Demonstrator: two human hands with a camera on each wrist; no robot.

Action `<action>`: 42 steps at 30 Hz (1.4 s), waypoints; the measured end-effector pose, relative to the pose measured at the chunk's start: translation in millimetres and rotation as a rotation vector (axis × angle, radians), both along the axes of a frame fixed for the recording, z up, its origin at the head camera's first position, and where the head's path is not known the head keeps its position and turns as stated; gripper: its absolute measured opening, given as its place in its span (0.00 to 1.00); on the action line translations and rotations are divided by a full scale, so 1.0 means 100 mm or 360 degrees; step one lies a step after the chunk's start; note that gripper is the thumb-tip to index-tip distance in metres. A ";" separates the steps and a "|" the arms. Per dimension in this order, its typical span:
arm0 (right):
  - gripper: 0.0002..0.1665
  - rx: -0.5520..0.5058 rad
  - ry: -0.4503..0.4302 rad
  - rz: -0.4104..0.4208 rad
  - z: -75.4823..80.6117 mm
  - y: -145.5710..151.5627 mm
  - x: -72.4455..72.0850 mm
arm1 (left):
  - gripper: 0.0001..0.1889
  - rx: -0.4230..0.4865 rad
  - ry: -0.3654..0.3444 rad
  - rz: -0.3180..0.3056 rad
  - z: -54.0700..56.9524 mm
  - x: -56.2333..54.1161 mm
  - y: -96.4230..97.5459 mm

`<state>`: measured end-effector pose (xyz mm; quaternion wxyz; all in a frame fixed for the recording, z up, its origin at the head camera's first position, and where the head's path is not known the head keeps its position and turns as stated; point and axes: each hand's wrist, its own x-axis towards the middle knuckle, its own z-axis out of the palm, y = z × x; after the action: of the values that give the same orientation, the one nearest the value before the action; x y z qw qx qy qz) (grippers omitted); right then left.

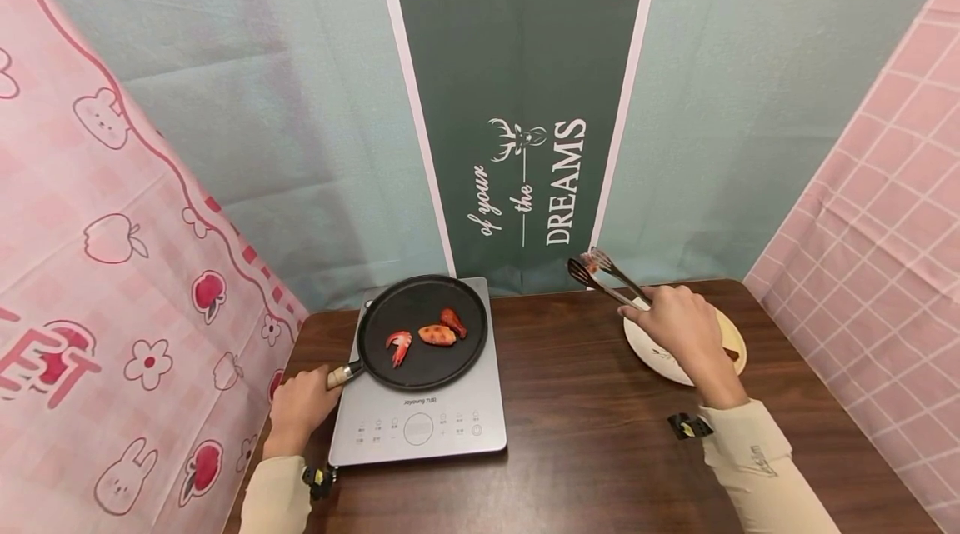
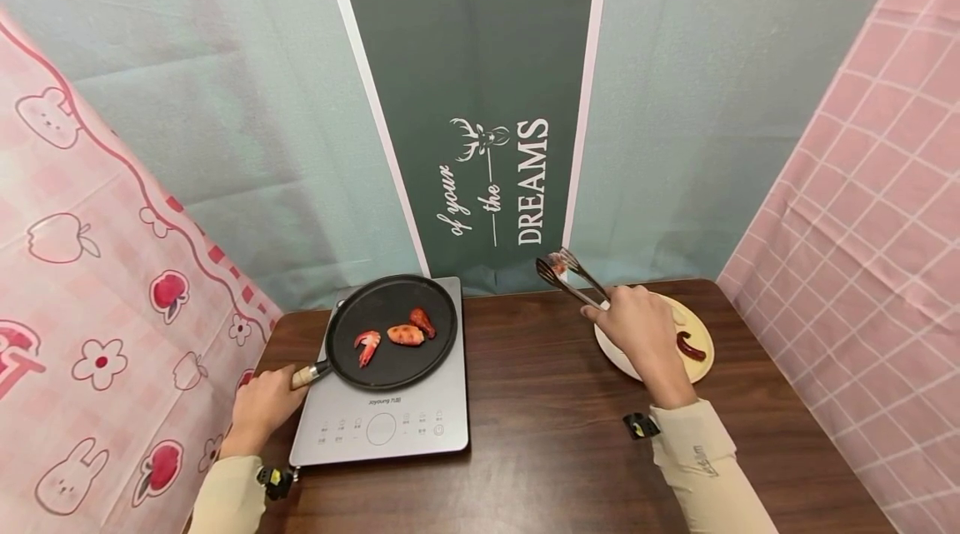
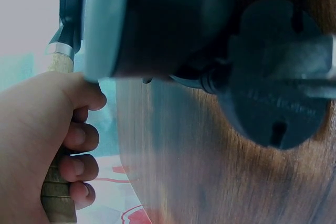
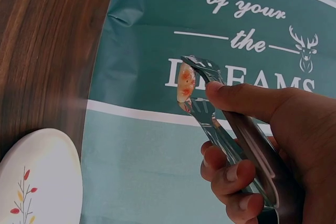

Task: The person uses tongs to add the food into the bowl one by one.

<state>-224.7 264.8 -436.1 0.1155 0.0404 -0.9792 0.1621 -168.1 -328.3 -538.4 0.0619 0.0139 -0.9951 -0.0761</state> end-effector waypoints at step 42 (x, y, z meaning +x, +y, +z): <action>0.23 -0.0015 0.0060 0.0068 0.03 -0.42 -0.07 | 0.13 0.0014 0.0000 -0.0015 -0.01 0.01 -0.01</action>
<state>-231.5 222.5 -433.5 0.1307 0.0639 -0.9749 0.1684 -167.0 -329.5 -539.3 0.0615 0.0094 -0.9948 -0.0809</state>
